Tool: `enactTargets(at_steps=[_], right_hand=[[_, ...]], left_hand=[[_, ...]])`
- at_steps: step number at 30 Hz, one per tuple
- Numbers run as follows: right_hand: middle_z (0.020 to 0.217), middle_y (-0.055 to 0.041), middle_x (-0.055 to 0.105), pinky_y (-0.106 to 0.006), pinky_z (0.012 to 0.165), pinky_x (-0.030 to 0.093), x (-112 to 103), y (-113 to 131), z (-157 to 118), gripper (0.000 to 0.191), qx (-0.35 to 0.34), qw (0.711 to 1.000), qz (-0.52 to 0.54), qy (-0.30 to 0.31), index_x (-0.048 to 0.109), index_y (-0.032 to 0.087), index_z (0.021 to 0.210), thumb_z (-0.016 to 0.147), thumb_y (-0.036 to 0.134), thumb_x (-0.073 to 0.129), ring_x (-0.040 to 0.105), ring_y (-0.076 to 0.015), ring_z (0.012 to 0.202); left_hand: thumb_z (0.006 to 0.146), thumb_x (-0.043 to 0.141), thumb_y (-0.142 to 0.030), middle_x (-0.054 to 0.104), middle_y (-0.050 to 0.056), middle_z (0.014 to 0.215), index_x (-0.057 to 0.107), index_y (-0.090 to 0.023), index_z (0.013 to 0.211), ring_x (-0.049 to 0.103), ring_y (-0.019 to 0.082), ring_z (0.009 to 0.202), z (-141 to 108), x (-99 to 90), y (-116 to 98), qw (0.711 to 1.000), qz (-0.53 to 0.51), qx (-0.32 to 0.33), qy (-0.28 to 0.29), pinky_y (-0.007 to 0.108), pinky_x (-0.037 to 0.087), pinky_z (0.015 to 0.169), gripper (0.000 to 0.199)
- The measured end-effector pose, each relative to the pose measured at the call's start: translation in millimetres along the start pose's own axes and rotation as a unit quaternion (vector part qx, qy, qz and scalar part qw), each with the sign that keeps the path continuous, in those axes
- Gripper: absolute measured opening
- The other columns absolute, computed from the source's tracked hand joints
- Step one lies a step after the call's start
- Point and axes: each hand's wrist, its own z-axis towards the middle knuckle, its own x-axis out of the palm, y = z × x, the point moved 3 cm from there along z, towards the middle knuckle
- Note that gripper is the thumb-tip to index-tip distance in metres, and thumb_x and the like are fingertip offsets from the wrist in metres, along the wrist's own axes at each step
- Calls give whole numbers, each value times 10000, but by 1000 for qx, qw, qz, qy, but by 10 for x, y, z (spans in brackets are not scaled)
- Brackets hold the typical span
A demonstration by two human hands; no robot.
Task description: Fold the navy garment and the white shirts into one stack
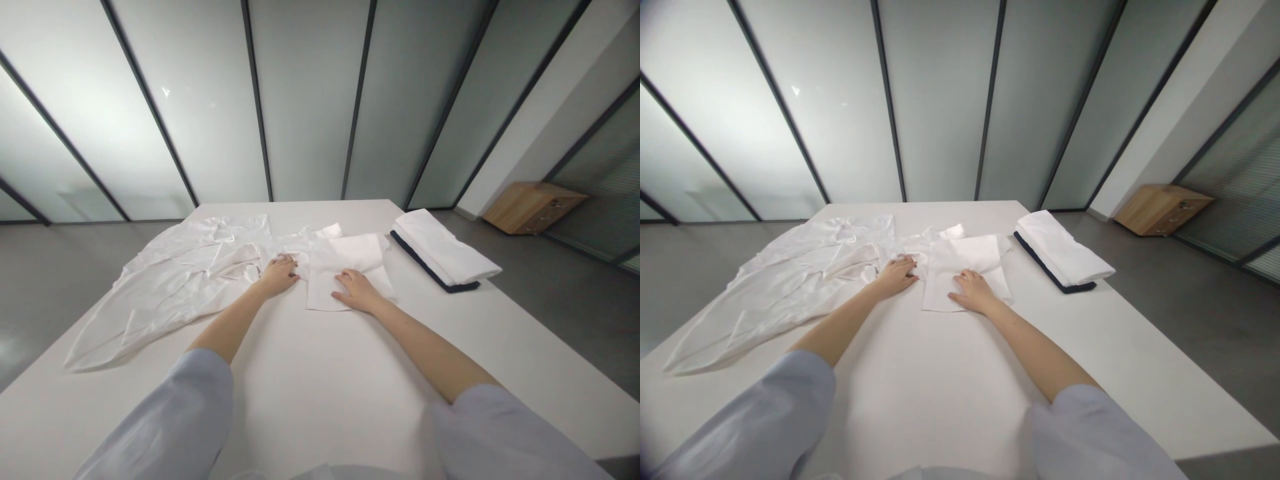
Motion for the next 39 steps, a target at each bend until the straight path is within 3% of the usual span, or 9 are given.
enactTargets(at_steps=[4,9,16,18,21,23,25,31,39], right_hand=[[1210,-126,577,-322,958,380,46,-93,100,313,13,1000,5,-2,643,174,1138,948,323,443,530,-226,1116],[1000,-117,660,-290,825,415,-33,-214,336,258,72,997,20,-2,656,162,915,948,281,430,591,-217,930],[734,-19,648,-252,666,416,-637,-331,553,279,116,964,235,-45,618,183,738,894,352,461,577,-184,731],[739,-19,663,-262,662,437,-853,-325,469,257,125,939,320,-19,651,178,761,852,377,516,593,-194,728],[756,-43,692,-290,680,474,-1042,-299,257,298,145,894,415,92,701,175,860,805,442,579,620,-210,730],[755,-67,701,-311,688,495,-1051,-301,136,375,149,865,448,171,704,164,951,820,481,554,634,-213,711],[808,-87,712,-327,721,508,-990,-343,88,398,143,864,450,177,683,153,1030,853,462,507,651,-212,728],[1223,-129,626,-413,1019,380,-463,-387,71,329,73,989,124,33,666,188,1105,850,341,526,534,-282,1183],[1543,-175,238,-554,1113,166,104,-334,58,642,147,987,-41,45,362,171,1453,929,543,348,191,-328,1422]], left_hand=[[846,444,-159,599,57,1302,656,-242,1142,468,202,1282,13,20,42,999,-38,-19,-29,355,319,1088,374],[861,430,-221,695,54,1114,686,-230,1092,606,214,1082,158,-73,99,987,-107,-113,-44,323,439,957,345],[806,487,-325,698,69,977,704,-170,865,625,203,909,337,-816,181,978,-170,-48,-114,301,477,847,274],[793,513,-411,695,47,851,693,-166,824,625,207,851,294,-1031,199,972,-223,-28,-66,319,492,810,306],[736,595,-508,690,39,768,697,-178,802,638,213,784,173,-1173,184,939,-328,-11,99,332,503,759,351],[726,616,-518,705,63,791,709,-184,864,654,224,777,106,-1133,152,905,-385,-5,180,339,504,752,373],[764,569,-530,715,79,810,700,-186,945,667,228,778,91,-987,136,902,-391,-22,184,342,505,748,410],[759,580,-452,684,115,1048,692,-205,958,630,261,1028,80,-299,119,992,-78,-75,69,333,450,903,336],[748,496,-654,405,248,1423,485,-139,1340,407,406,1295,23,-45,-157,979,5,-133,152,516,377,984,785]])
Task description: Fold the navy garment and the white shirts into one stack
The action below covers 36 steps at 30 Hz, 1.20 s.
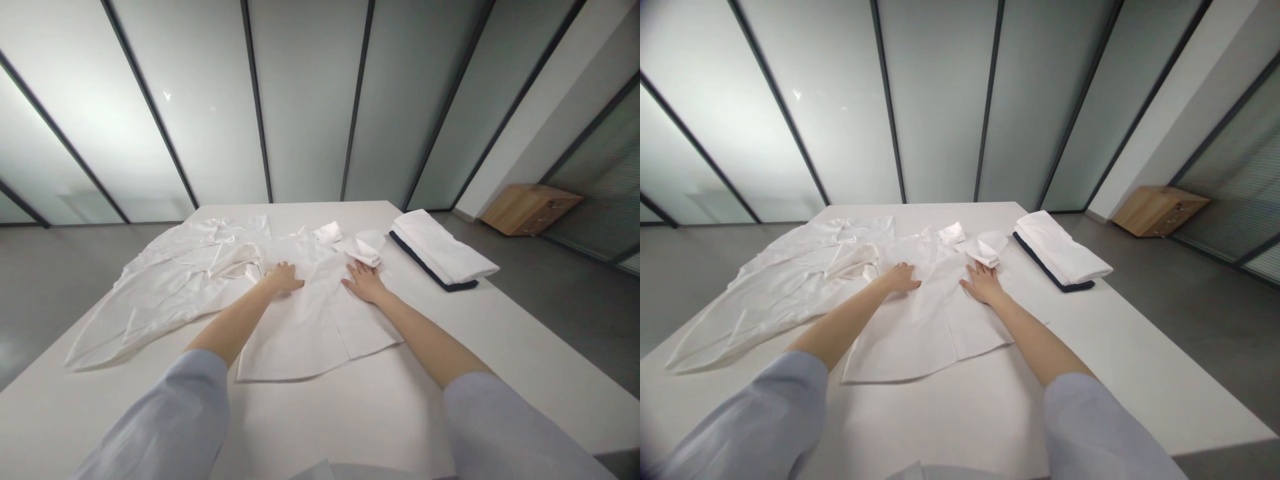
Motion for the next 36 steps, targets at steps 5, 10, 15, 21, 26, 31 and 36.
enactTargets(at_steps=[5,10,15,21,26,31,36], right_hand=[[1551,-178,212,-529,1129,144,-19,-42,157,670,-15,1000,-8,-4,325,156,1471,928,548,345,160,-327,1430],[1553,-156,222,-526,1119,196,81,-50,-180,641,-69,996,-57,21,334,197,1469,933,548,348,173,-333,1427],[1372,-169,515,-504,1023,353,-164,23,-713,545,-112,986,-116,30,502,221,1353,929,539,373,494,-337,1240],[1078,-85,701,-350,912,437,-718,14,-577,431,-92,996,-18,-6,606,202,1227,942,441,387,631,-241,1022],[1361,-112,535,-361,1010,369,-512,-73,-83,455,-52,998,18,-2,533,186,1313,957,412,361,493,-242,1236],[1412,-94,481,-451,1038,308,-190,-90,247,540,37,999,-13,15,545,227,1302,957,546,278,423,-290,1281],[1347,-127,525,-492,1037,272,-163,-41,437,556,73,996,-24,-43,606,193,1227,950,539,271,422,-324,1247]], left_hand=[[674,437,-822,150,223,1559,304,-188,1466,115,434,1421,35,152,-29,999,-14,-33,-25,637,214,1053,1023],[628,411,-881,98,193,1577,240,-202,1493,57,434,1428,102,223,123,999,-11,-32,-26,632,158,1080,1113],[558,465,-894,234,197,1543,310,-202,1456,224,411,1397,88,62,137,1000,14,-7,0,534,289,1057,1144],[772,405,-755,629,97,1246,561,-235,1223,540,290,1188,2,-370,22,998,44,40,-4,435,312,1043,706],[893,410,-528,559,110,1324,475,-214,1313,499,269,1219,-43,-329,-27,989,47,47,-135,407,337,1008,529],[908,316,-606,482,126,1390,451,-198,1339,409,277,1296,117,83,99,988,2,44,-150,413,321,1028,609],[949,236,-543,575,106,1277,546,-190,1232,475,256,1223,287,136,152,978,-7,23,-207,408,363,992,549]])
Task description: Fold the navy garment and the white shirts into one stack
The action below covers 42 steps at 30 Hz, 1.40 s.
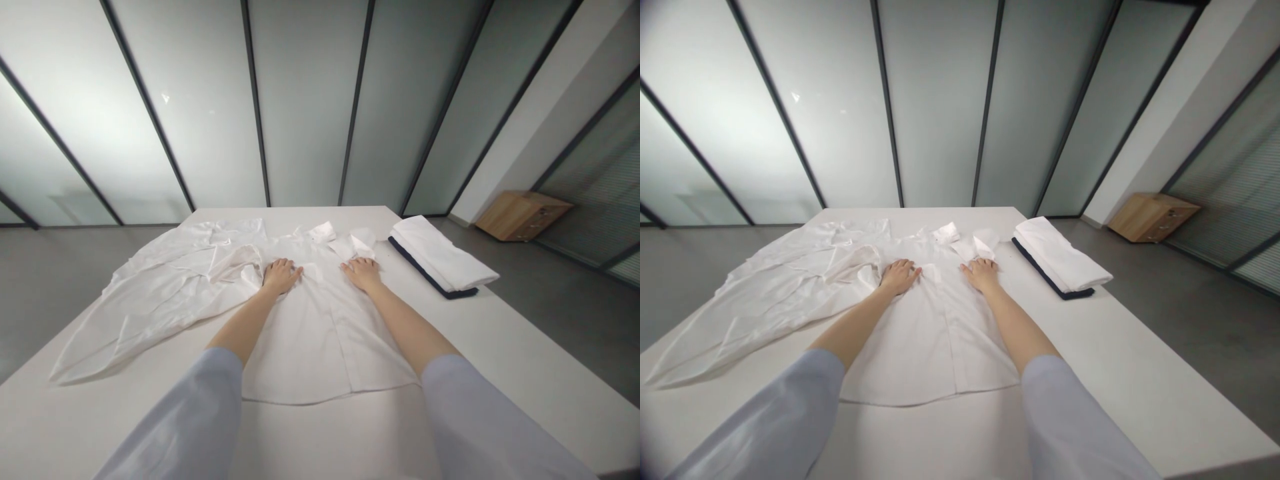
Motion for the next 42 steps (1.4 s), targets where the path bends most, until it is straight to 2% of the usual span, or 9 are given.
enactTargets(at_steps=[4,11,16,19,22,25,32,37,42], right_hand=[[1414,-149,455,-467,1068,257,18,54,-6,485,-61,997,-15,-47,566,160,1269,910,445,408,345,-320,1317],[1527,-158,290,-466,1120,196,91,-4,-336,581,-117,991,-38,-43,386,141,1433,924,421,386,231,-322,1404],[1539,-142,270,-481,1133,168,42,-61,-667,548,-152,987,-50,-31,442,163,1401,923,424,383,194,-319,1420],[1511,-129,338,-456,1126,209,49,-78,-736,537,-157,987,-33,21,443,187,1403,944,444,339,269,-285,1398],[1529,-105,309,-479,1117,224,85,-95,-679,585,-103,991,7,84,387,229,1438,950,535,287,263,-276,1404],[1551,-84,262,-504,1125,190,114,-98,-555,618,-57,992,33,106,359,257,1452,944,591,245,210,-273,1424],[1551,-97,260,-453,1127,193,127,-40,-244,595,-85,993,20,81,369,239,1446,950,552,273,212,-260,1423],[1559,-129,222,-494,1132,131,143,-7,-139,667,-48,996,1,81,327,230,1472,926,611,275,164,-325,1428],[1567,-144,183,-581,1107,108,191,-25,-126,768,-27,995,2,98,275,216,1496,890,687,241,146,-394,1415]], left_hand=[[924,291,-565,515,141,1359,503,-160,1312,418,293,1282,-16,-41,-42,999,36,9,-17,436,327,1037,600],[919,313,-552,291,135,1536,357,-166,1448,192,303,1430,-319,-37,-93,995,54,77,-16,448,183,1138,656],[921,314,-545,285,125,1542,333,-166,1456,201,278,1432,-560,-72,-103,990,50,121,42,454,174,1145,656],[924,300,-550,353,122,1509,382,-178,1423,283,272,1399,-601,-127,-120,986,42,139,84,455,226,1122,628],[908,316,-595,480,112,1410,498,-234,1322,418,282,1300,-545,-190,-161,989,30,116,91,462,307,1063,578],[920,288,-590,551,109,1308,566,-270,1225,486,292,1205,-457,-195,-214,994,17,64,82,496,365,992,522],[922,271,-578,393,132,1457,436,-283,1356,310,331,1349,-303,-50,-184,996,15,-34,76,648,230,1034,550],[905,265,-619,257,162,1542,329,-223,1447,197,339,1418,-245,-23,-66,993,33,-12,112,624,176,1076,674],[919,270,-583,229,166,1554,304,-151,1469,104,323,1448,-288,-36,-36,995,56,37,78,510,107,1142,700]])
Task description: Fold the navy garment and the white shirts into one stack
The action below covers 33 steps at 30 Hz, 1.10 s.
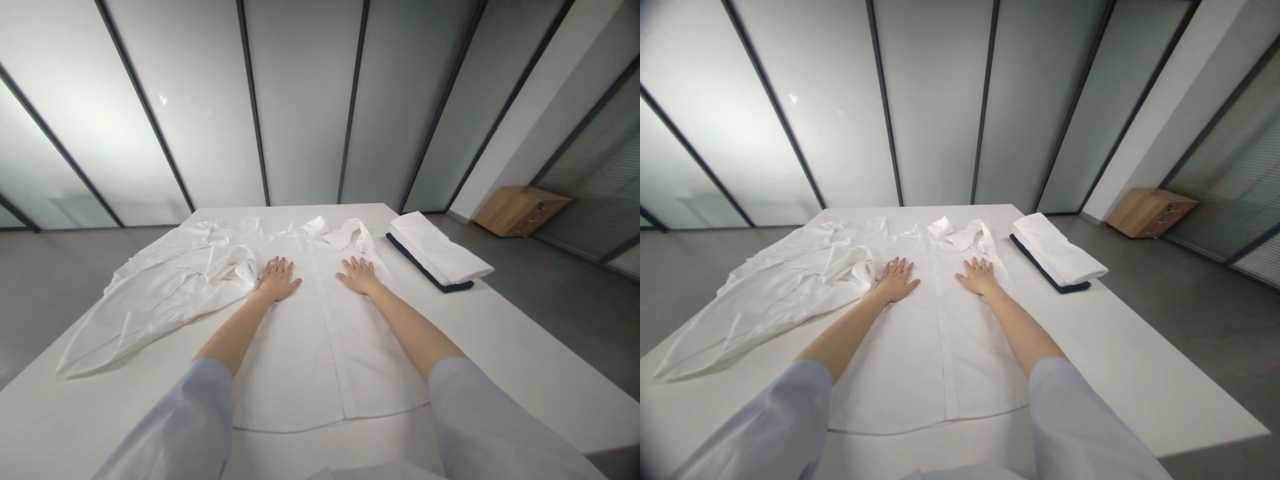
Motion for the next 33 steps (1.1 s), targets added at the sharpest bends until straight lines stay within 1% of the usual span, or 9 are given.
enactTargets(at_steps=[3,5,8,11,14,17,22,29,33], right_hand=[[1569,-147,173,-582,1104,121,27,-15,3,794,-4,1000,0,1,267,212,1498,880,707,218,156,-388,1415],[1568,-148,177,-563,1108,128,42,-22,-2,794,-8,1000,-3,-1,268,213,1497,879,709,215,167,-374,1416],[1563,-150,195,-532,1114,136,56,-31,-14,774,-12,1000,-6,-4,280,210,1492,888,692,228,189,-363,1412],[1552,-148,232,-515,1109,153,47,-36,-19,730,-12,1000,-5,-14,317,222,1473,899,667,255,219,-358,1404],[1535,-138,279,-498,1098,188,17,-32,-22,653,-12,1000,-4,-25,380,239,1434,918,625,272,263,-342,1388],[1511,-127,328,-473,1083,231,-20,-20,-35,581,-13,999,-4,-40,425,248,1400,935,574,299,307,-325,1367],[1483,-130,373,-446,1063,276,-41,-11,-61,536,-14,998,-5,-58,474,225,1360,935,528,356,336,-314,1350],[1469,-130,397,-414,1074,280,-14,-18,-75,485,-26,997,0,-72,510,203,1322,942,473,375,333,-288,1359],[1449,-125,422,-400,1069,283,-22,-17,-84,454,-26,996,3,-82,532,209,1293,936,455,398,343,-271,1352]], left_hand=[[930,286,-532,215,126,1566,290,-170,1477,70,283,1458,-47,-4,-18,999,-3,48,-13,457,97,1157,656],[937,272,-518,217,113,1568,287,-185,1478,92,269,1457,-74,4,-22,998,-16,63,10,444,129,1153,636],[927,256,-569,218,123,1566,294,-203,1474,157,295,1444,-85,8,-30,997,-36,41,52,506,159,1132,659],[889,280,-652,263,125,1550,360,-248,1431,225,326,1417,-40,-24,-80,997,-55,7,58,590,186,1089,681],[906,268,-625,469,109,1417,509,-274,1283,401,309,1307,30,-66,-150,997,-58,-34,21,589,219,1065,569],[914,351,-528,582,113,1256,569,-227,1183,487,285,1207,56,-88,-198,997,-46,-47,-42,511,220,1089,460],[888,435,-416,573,106,1276,572,-188,1195,488,251,1210,7,-65,-176,994,-88,-30,-61,382,312,1064,406],[911,401,-399,402,111,1477,464,-199,1341,311,261,1384,-24,-25,-187,997,-66,-3,-37,422,245,1126,479],[909,407,-409,406,113,1477,459,-195,1350,310,261,1388,-25,-6,-188,996,-76,1,-36,422,244,1132,493]])
